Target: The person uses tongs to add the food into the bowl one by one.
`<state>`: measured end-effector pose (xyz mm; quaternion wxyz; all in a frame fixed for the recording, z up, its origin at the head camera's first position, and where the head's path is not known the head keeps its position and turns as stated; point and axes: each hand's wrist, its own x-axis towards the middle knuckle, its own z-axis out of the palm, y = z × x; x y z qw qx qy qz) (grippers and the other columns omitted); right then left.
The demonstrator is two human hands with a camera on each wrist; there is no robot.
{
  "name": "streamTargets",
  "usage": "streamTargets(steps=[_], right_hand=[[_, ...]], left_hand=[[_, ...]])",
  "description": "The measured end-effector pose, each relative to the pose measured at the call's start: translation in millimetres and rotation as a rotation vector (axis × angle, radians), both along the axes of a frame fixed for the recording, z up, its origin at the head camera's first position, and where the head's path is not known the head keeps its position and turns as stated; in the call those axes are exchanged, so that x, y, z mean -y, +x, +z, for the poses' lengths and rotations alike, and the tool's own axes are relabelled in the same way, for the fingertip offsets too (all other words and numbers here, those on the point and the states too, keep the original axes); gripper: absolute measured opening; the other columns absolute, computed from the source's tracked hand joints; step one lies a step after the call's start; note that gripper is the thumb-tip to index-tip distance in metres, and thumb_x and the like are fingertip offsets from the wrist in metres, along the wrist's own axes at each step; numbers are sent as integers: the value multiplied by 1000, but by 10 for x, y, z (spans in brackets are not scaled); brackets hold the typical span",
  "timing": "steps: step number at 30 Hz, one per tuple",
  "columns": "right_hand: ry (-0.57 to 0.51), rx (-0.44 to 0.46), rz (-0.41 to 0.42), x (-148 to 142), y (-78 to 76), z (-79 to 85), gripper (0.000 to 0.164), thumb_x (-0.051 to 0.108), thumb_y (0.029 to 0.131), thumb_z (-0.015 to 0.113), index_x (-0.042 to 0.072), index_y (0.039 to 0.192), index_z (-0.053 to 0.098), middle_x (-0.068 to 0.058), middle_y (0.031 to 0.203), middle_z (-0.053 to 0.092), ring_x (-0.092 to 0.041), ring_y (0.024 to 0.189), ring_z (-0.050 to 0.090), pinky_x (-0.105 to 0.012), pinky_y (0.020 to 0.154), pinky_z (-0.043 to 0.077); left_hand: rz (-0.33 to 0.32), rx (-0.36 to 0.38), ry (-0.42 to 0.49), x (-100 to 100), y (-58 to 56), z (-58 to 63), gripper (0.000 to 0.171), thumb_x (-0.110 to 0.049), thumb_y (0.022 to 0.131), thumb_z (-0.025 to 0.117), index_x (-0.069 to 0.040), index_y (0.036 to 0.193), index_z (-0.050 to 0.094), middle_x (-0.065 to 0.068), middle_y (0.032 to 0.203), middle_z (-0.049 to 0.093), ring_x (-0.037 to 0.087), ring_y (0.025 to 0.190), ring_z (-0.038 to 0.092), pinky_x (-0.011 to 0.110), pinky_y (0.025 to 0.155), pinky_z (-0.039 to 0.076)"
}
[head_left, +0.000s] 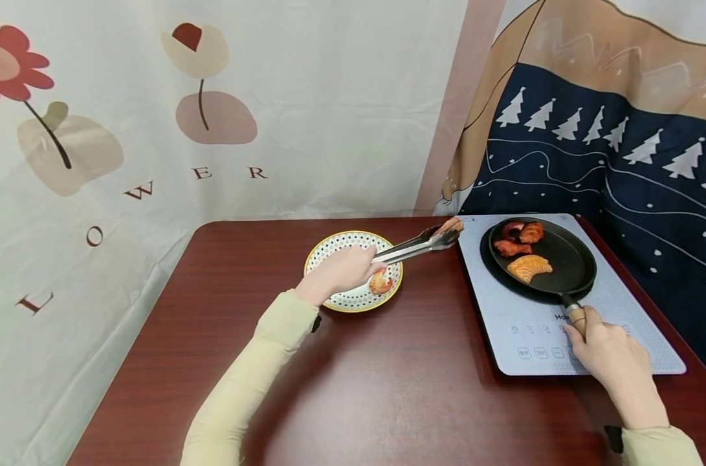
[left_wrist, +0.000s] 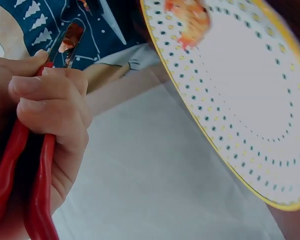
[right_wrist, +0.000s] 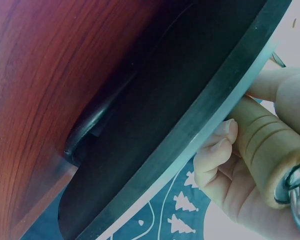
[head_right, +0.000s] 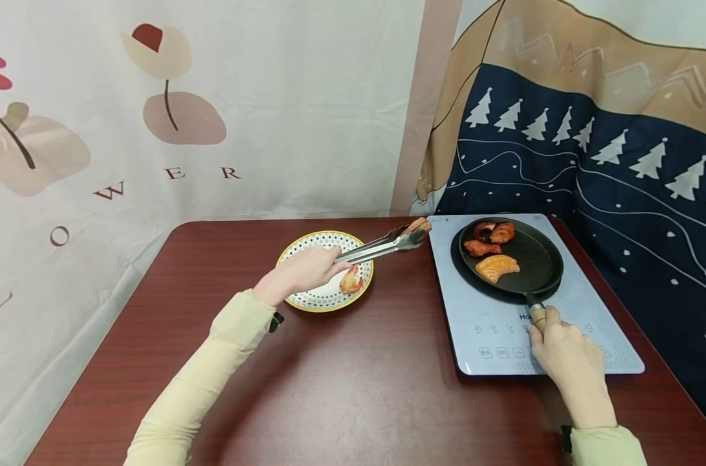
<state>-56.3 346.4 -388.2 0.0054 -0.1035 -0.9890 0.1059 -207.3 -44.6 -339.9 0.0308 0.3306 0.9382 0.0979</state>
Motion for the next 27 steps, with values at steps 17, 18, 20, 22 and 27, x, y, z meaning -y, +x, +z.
streamTargets(steps=[17, 18, 20, 22, 27], right_hand=[[14, -6, -15, -2, -17, -23, 44, 19, 87, 60, -9, 114, 41, -45, 92, 53, -50, 66, 55, -46, 43, 37], [14, -5, -15, -3, -18, -22, 44, 20, 87, 60, -9, 114, 41, -45, 91, 53, -50, 66, 55, -46, 43, 37], [12, -1, -16, -4, -18, -19, 43, 20, 87, 60, -8, 114, 41, -45, 91, 53, -48, 64, 55, -45, 42, 37], [10, 0, -16, -3, -19, -18, 43, 20, 87, 60, -8, 113, 41, -44, 90, 54, -47, 63, 55, -44, 42, 36], [8, 5, -17, -2, -18, -12, 44, 20, 87, 60, -9, 115, 40, -45, 91, 53, -46, 63, 55, -44, 42, 36]], left_hand=[[-61, -5, -58, -608, 35, 68, 38, -42, 97, 41, -6, 100, 52, 9, 77, 62, 21, 71, 62, 34, 69, 52], [-61, -15, -59, -647, 42, 72, 38, -42, 96, 41, -6, 100, 52, 9, 80, 62, 21, 71, 62, 34, 70, 53], [-65, -31, -56, -725, 58, 74, 38, -42, 96, 42, -6, 101, 54, 9, 82, 63, 21, 72, 63, 34, 69, 53], [-70, -40, -54, -800, 69, 74, 38, -42, 96, 43, -7, 103, 55, 9, 84, 64, 21, 72, 63, 34, 68, 54], [-78, -16, -38, -960, 93, 87, 38, -43, 96, 41, -9, 101, 55, 6, 81, 62, 17, 66, 58, 30, 61, 51]])
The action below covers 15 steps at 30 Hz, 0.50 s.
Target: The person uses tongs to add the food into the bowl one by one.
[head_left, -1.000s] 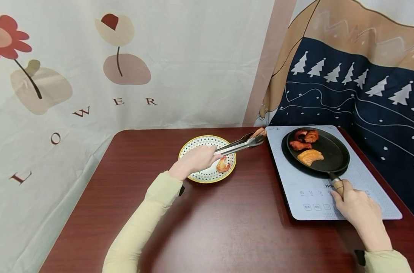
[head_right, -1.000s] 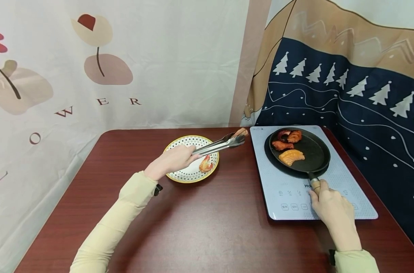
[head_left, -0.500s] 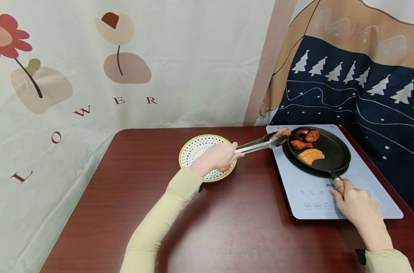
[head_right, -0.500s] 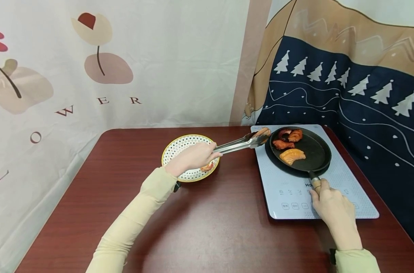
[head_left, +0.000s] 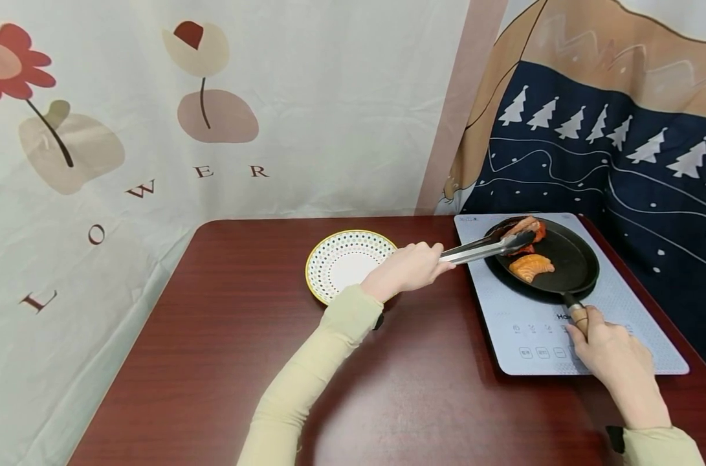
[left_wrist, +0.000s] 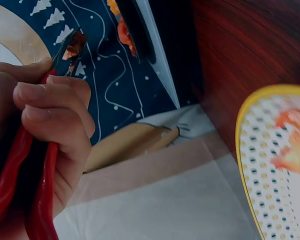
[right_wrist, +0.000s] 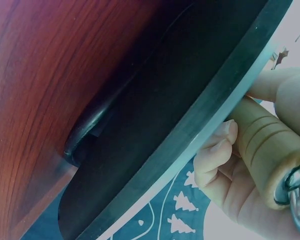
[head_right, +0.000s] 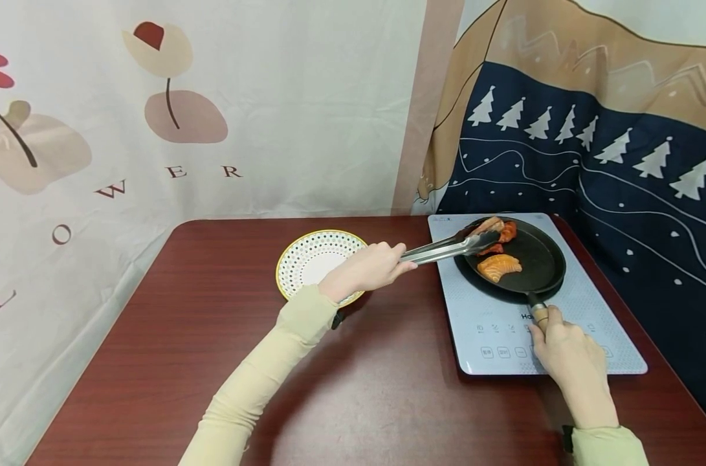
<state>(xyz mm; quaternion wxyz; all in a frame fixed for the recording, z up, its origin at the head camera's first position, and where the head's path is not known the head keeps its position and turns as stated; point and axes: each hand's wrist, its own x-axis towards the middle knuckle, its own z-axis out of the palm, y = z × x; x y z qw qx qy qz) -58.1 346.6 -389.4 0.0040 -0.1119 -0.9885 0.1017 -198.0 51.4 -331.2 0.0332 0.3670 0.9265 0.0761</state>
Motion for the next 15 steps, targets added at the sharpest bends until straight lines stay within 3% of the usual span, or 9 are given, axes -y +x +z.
streamTargets(steps=[4, 12, 15], right_hand=[[0, -5, 5, 4, 5, 3, 47, 20, 87, 60, -9, 117, 39, -45, 91, 53, -47, 64, 55, -44, 42, 36], [-5, -15, 9, 13, 9, 8, 45, 20, 87, 60, -9, 115, 40, -43, 85, 54, -44, 60, 54, -44, 42, 35], [-5, -18, 11, 13, 12, 6, 44, 20, 87, 60, -9, 114, 41, -41, 82, 55, -42, 59, 54, -43, 42, 35]], left_hand=[[0, 7, 18, -121, 14, -2, 38, -44, 95, 42, -9, 98, 55, 5, 78, 61, 15, 62, 56, 29, 55, 49], [-6, -27, 19, -341, 9, -58, 37, -43, 96, 41, -9, 99, 56, 4, 80, 63, 15, 64, 59, 30, 59, 53], [-10, -9, 18, -422, -2, -84, 36, -42, 97, 40, -10, 99, 55, 2, 79, 62, 14, 64, 59, 29, 59, 52]])
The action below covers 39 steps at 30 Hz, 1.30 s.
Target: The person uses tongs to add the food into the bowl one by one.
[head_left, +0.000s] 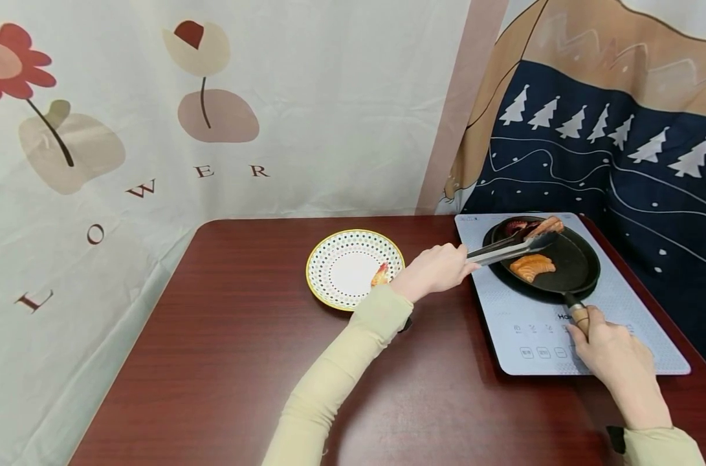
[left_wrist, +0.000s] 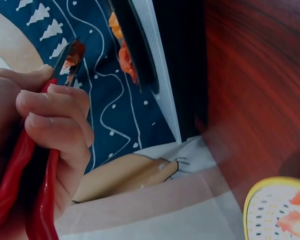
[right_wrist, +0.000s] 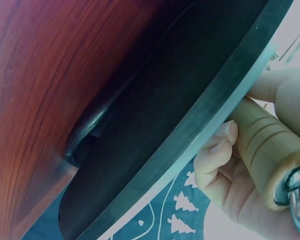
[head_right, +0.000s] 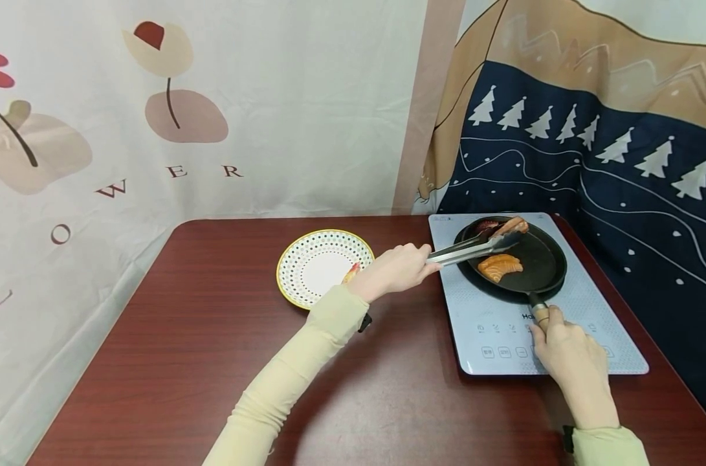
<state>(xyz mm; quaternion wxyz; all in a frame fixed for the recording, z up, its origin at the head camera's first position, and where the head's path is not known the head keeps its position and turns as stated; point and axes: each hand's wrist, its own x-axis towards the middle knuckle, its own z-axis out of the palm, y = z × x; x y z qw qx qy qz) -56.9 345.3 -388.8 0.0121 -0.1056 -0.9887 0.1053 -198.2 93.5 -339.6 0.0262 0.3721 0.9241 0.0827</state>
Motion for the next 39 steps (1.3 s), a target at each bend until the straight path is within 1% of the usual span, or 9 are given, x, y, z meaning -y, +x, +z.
streamTargets(steps=[4, 8, 10, 15, 18, 20, 24, 30, 39], right_hand=[[4, -15, 7, 3, 3, -6, 43, 20, 87, 60, -9, 112, 42, -39, 77, 56, -40, 56, 53, -43, 41, 34], [6, -23, 12, 2, 5, -12, 42, 20, 87, 60, -9, 111, 42, -38, 74, 56, -39, 54, 53, -42, 41, 33], [6, -29, 14, 2, 4, -15, 41, 20, 87, 60, -8, 110, 42, -38, 74, 56, -39, 54, 53, -43, 41, 33], [8, -31, 11, 0, 4, -20, 40, 19, 87, 60, -8, 110, 42, -37, 74, 56, -39, 54, 53, -43, 41, 33], [8, -24, 5, 0, 5, -16, 41, 19, 87, 60, -8, 111, 41, -37, 74, 56, -37, 53, 52, -42, 41, 33], [8, -25, 4, 5, 7, -14, 41, 19, 87, 60, -8, 111, 41, -38, 76, 56, -39, 54, 53, -43, 41, 34], [5, -21, 1, 13, 6, -10, 41, 19, 87, 60, -8, 112, 41, -40, 80, 56, -40, 55, 53, -43, 41, 34], [10, -15, -2, 17, 6, -9, 43, 19, 87, 60, -9, 113, 40, -40, 79, 56, -39, 54, 53, -43, 41, 34], [17, -28, 2, 15, 0, -20, 41, 19, 87, 60, -9, 111, 41, -41, 79, 55, -43, 56, 53, -45, 41, 34]], left_hand=[[-3, 16, 1, -107, -15, -32, 36, -42, 97, 39, -11, 97, 56, 1, 81, 62, 15, 66, 60, 29, 60, 52], [1, 1, -14, -213, -20, -55, 36, -43, 97, 38, -12, 98, 58, 1, 87, 64, 15, 74, 63, 30, 64, 53], [8, -6, -31, -265, -23, -69, 37, -44, 97, 38, -12, 101, 58, 1, 90, 64, 14, 76, 63, 30, 65, 54], [22, 5, -60, -383, -28, -100, 38, -45, 97, 37, -13, 103, 57, 0, 91, 64, 11, 76, 61, 28, 67, 53], [27, 12, -73, -443, -34, -110, 39, -45, 97, 36, -14, 105, 57, -1, 95, 64, 10, 81, 61, 27, 70, 53], [33, 19, -81, -479, -40, -116, 39, -45, 97, 36, -14, 107, 57, -1, 97, 64, 9, 84, 61, 27, 72, 53], [41, 25, -94, -535, -61, -134, 39, -45, 97, 36, -14, 109, 56, -2, 98, 64, 9, 86, 61, 27, 73, 53], [38, -3, -104, -603, -90, -169, 39, -45, 97, 35, -15, 108, 57, -2, 100, 65, 10, 88, 63, 27, 73, 54], [54, -11, -123, -674, -87, -193, 39, -46, 97, 35, -16, 112, 56, -3, 105, 65, 10, 90, 63, 25, 74, 54]])
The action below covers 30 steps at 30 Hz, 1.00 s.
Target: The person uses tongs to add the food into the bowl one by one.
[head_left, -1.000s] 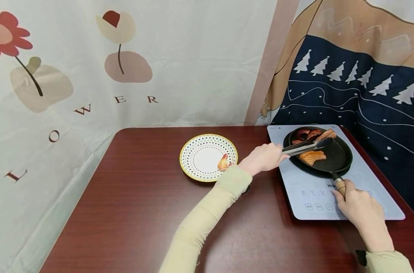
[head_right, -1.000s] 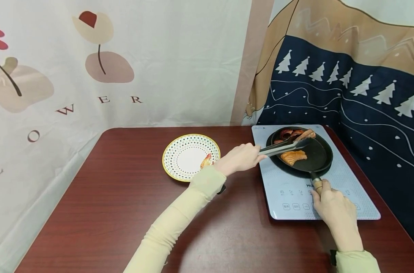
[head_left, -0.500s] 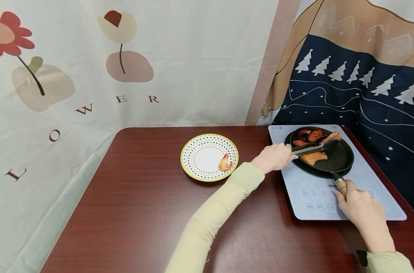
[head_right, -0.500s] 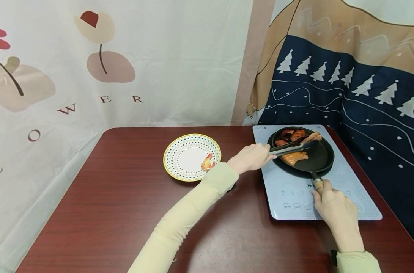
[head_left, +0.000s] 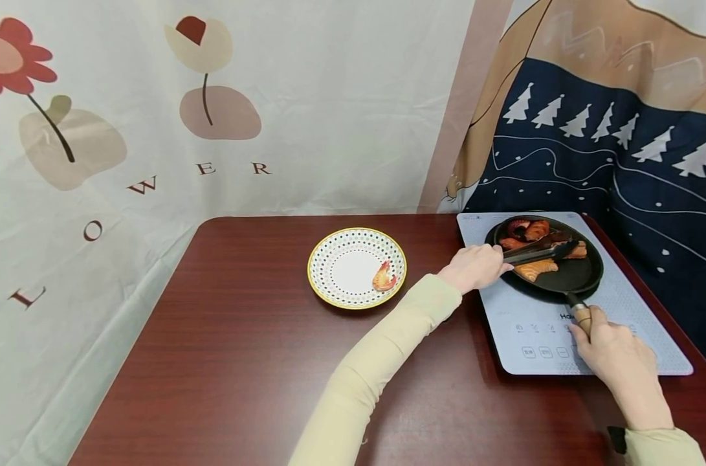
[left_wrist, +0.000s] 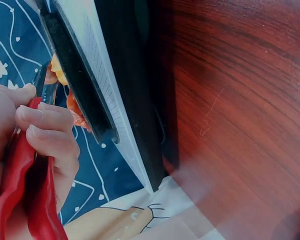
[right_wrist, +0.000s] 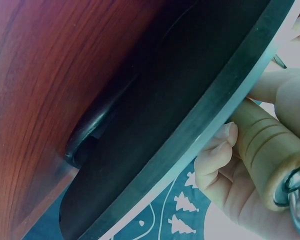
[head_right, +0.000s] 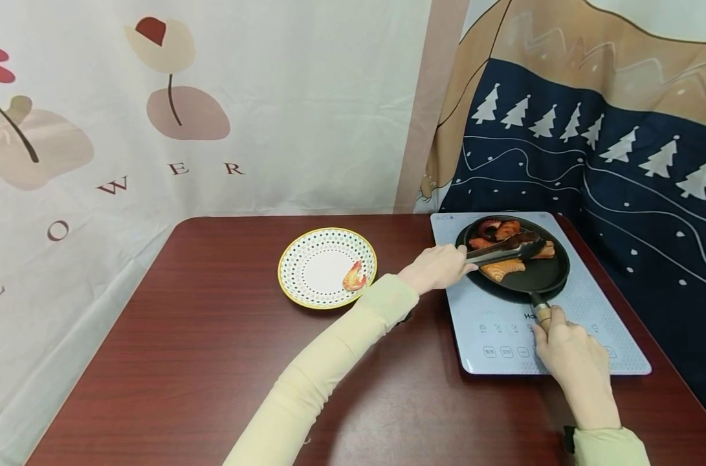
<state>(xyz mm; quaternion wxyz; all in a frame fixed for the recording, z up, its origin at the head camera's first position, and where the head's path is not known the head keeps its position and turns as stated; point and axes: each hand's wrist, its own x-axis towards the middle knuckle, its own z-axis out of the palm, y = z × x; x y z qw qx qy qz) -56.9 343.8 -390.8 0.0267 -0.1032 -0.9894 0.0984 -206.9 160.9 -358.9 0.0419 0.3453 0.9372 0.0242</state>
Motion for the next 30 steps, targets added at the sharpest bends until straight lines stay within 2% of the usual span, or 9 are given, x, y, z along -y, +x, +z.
streamTargets(steps=[6, 12, 17, 21, 30], right_hand=[[-1, -11, 7, -2, -2, -7, 41, 19, 87, 60, -9, 111, 41, -38, 74, 55, -41, 54, 53, -43, 40, 33], [-4, -14, 6, 0, 0, -4, 40, 19, 87, 60, -9, 110, 41, -37, 72, 56, -39, 53, 52, -42, 40, 32], [-6, -1, -1, -1, 4, 1, 41, 19, 87, 60, -9, 111, 41, -37, 73, 56, -38, 53, 52, -41, 40, 32], [-4, 4, -4, 0, 3, -1, 42, 19, 87, 60, -9, 112, 41, -38, 77, 56, -40, 55, 53, -42, 41, 33], [-8, 25, -9, -14, -5, 3, 44, 20, 87, 60, -9, 114, 40, -41, 83, 55, -41, 58, 54, -43, 41, 34]], left_hand=[[41, 15, -10, -9, -6, -6, 41, -49, 95, 35, -17, 111, 55, -4, 106, 65, 10, 90, 62, 26, 74, 54], [77, -1, 8, 28, -21, 0, 41, -51, 95, 33, -16, 103, 54, -3, 101, 65, 10, 85, 63, 26, 68, 54], [70, -25, 40, 76, -46, 11, 42, -49, 96, 33, -14, 103, 55, -3, 97, 63, 11, 83, 64, 26, 67, 55], [65, -15, 68, 125, -67, 24, 43, -48, 96, 32, -13, 106, 55, -2, 97, 63, 11, 83, 63, 27, 67, 55], [90, -18, 116, 326, -112, 28, 43, -49, 96, 32, -13, 104, 53, 1, 92, 64, 15, 76, 64, 29, 63, 54]])
